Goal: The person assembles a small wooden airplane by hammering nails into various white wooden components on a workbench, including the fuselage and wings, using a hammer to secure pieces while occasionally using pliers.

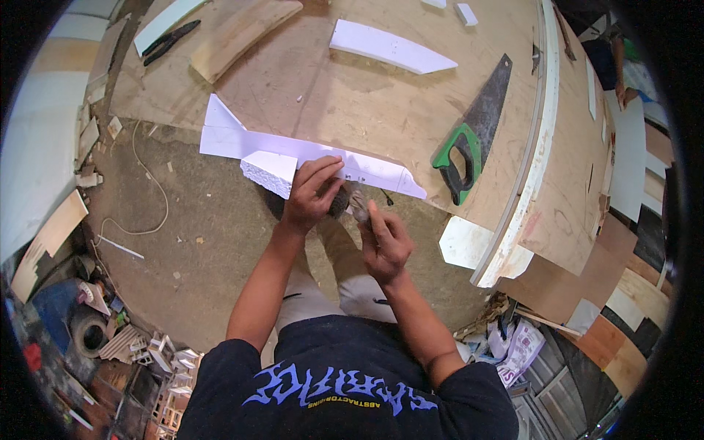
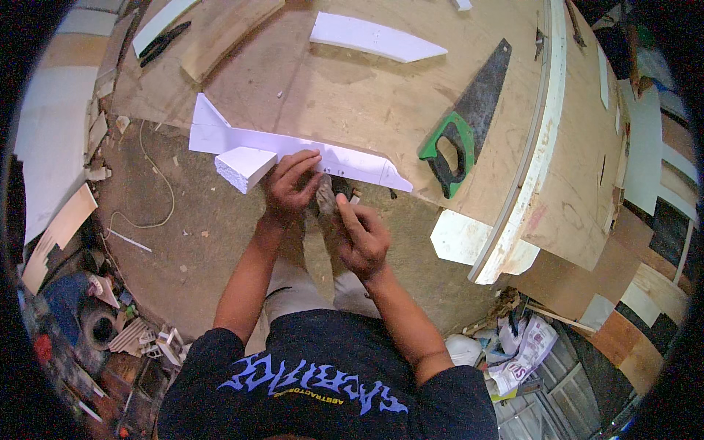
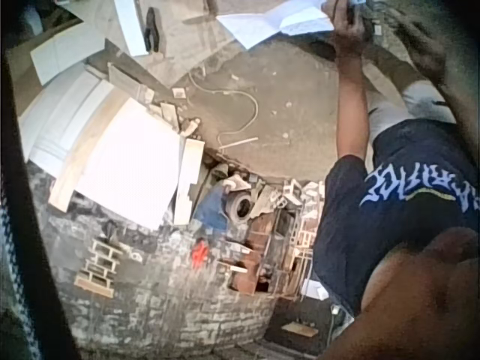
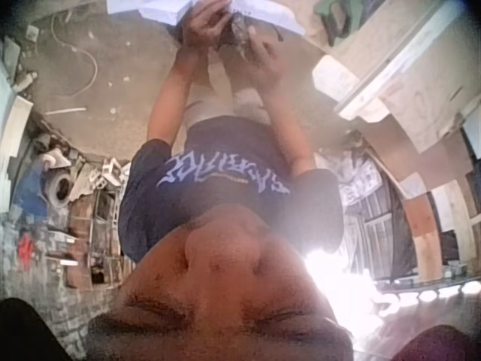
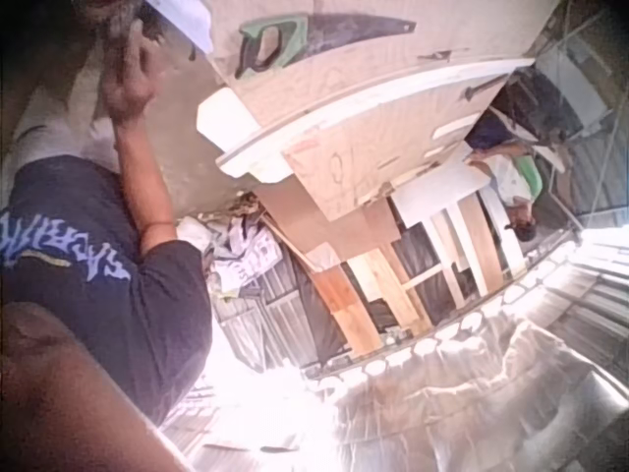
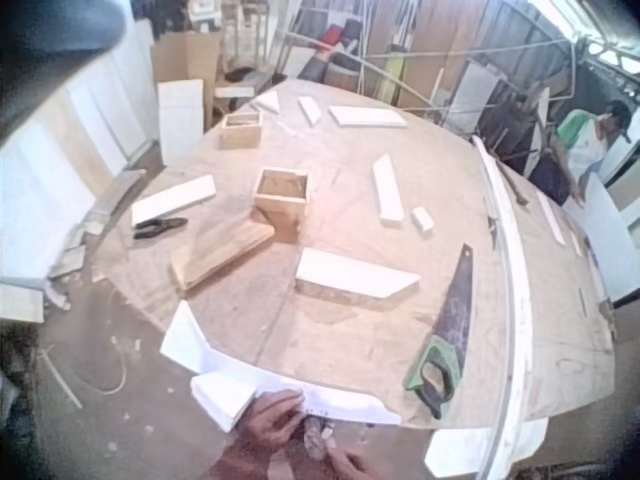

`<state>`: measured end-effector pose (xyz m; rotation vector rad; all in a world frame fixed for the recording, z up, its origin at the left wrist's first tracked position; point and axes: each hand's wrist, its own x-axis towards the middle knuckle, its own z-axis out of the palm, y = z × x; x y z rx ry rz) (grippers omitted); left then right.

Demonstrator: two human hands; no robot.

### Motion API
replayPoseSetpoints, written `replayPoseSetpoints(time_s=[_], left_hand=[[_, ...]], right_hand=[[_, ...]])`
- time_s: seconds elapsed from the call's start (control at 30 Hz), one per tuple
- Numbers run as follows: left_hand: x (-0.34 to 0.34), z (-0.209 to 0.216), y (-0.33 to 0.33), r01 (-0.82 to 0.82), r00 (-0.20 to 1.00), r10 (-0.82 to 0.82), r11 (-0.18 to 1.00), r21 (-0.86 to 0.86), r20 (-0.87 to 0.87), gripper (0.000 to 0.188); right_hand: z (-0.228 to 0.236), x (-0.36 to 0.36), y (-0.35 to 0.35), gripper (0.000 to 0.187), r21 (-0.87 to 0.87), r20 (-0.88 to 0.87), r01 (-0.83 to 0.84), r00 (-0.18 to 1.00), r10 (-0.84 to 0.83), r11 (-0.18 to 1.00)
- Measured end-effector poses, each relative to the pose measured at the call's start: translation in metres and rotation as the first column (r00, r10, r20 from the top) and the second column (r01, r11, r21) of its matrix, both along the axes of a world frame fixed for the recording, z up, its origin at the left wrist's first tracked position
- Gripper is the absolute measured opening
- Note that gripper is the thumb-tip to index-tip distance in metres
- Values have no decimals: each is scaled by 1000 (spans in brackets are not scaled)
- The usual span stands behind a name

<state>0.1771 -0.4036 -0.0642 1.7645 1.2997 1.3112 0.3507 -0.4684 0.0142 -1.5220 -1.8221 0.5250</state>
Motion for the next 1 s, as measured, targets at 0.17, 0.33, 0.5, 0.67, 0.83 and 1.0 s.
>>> replayPoseSetpoints(time_s=[0.17, 0.33, 0.5, 0.67, 0.83, 1.0], left_hand=[[-1, -4, 1, 9, 1000, -9, 1000, 9, 20, 42], [-2, 1, 1, 17, 1000, -17, 1000, -16, 7, 42], [0, -2, 2, 1, 1000, -1, 1000, 7, 22, 43], [0, -2, -2, 5, 1000, -5, 1000, 3, -9, 43], [-3, 2, 1, 15, 999, -14, 999, -39, 32, 44], [-4, 1, -1, 15, 1000, -15, 1000, -22, -11, 43]], right_hand=[[17, -10, 10, 53, -179, 26, 65, 998, -62, 982], [19, -9, 9, 54, -17, 11, -19, 1000, 19, 1000], [21, -7, 18, 54, -244, 68, 73, 996, -58, 967], [14, -7, 2, 54, -132, 9, -22, 1000, 24, 991], [24, -15, 11, 56, -138, -51, 42, 997, -50, 990], [8, -11, 9, 55, -326, -3, -25, 1000, 25, 945]])
